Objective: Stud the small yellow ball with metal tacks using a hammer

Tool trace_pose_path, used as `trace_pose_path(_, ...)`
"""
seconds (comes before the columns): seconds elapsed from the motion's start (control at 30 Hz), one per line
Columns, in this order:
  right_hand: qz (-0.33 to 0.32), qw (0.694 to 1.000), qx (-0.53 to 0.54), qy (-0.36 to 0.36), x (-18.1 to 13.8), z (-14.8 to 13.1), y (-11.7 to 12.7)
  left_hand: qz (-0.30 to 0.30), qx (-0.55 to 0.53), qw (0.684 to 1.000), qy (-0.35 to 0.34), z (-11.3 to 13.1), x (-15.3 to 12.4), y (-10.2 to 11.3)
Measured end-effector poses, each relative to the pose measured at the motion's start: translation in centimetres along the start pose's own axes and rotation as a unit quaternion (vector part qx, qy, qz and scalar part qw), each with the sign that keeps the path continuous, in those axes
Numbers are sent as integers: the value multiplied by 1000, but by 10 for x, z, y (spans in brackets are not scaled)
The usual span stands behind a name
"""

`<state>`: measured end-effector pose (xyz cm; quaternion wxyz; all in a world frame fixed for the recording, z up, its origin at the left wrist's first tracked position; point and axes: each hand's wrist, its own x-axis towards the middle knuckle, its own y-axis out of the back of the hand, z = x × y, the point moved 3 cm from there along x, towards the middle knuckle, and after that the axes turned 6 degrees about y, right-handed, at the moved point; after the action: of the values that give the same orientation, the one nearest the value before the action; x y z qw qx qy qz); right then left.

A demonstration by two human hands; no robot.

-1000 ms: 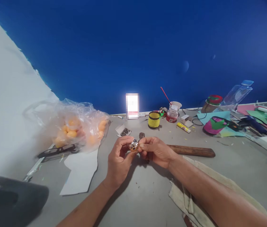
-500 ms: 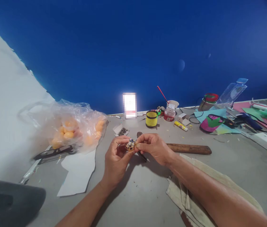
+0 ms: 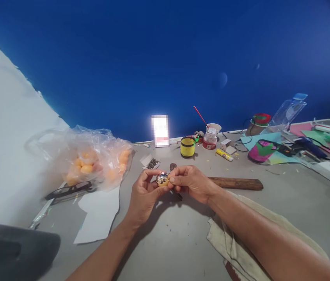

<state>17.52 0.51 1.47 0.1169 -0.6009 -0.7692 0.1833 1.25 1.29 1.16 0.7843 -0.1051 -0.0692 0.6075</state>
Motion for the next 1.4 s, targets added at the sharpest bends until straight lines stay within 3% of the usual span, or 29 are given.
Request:
trace_pose_path(0.27, 11, 999, -24, 35, -1, -3, -3, 7, 22, 1000, -13, -1, 0, 1)
trace_pose_path(0.6, 44, 983, -143, 102, -2, -5, -6, 59, 91, 982, -157, 5, -6, 0)
trace_pose_path(0.7, 58, 976, -169, 123, -3, -5, -9, 64, 91, 980, -167, 4, -8, 0)
trace_pose_path(0.97, 56, 960, -235, 138, -6, -11, -11, 31, 81, 990, -110, 8, -6, 1)
trace_pose_path(1.17, 18, 909, -385, 159, -14, -25, -10, -57, 71, 996, 8, 12, 2, 5)
trace_pose_path(1.3, 7, 871, -457, 182, -16, -30, -11, -80, 37, 994, 58, 6, 4, 6)
trace_pose_path(1.4, 9, 883, -439, 165, -14, -29, -9, -87, 17, 994, 71, 2, 3, 4)
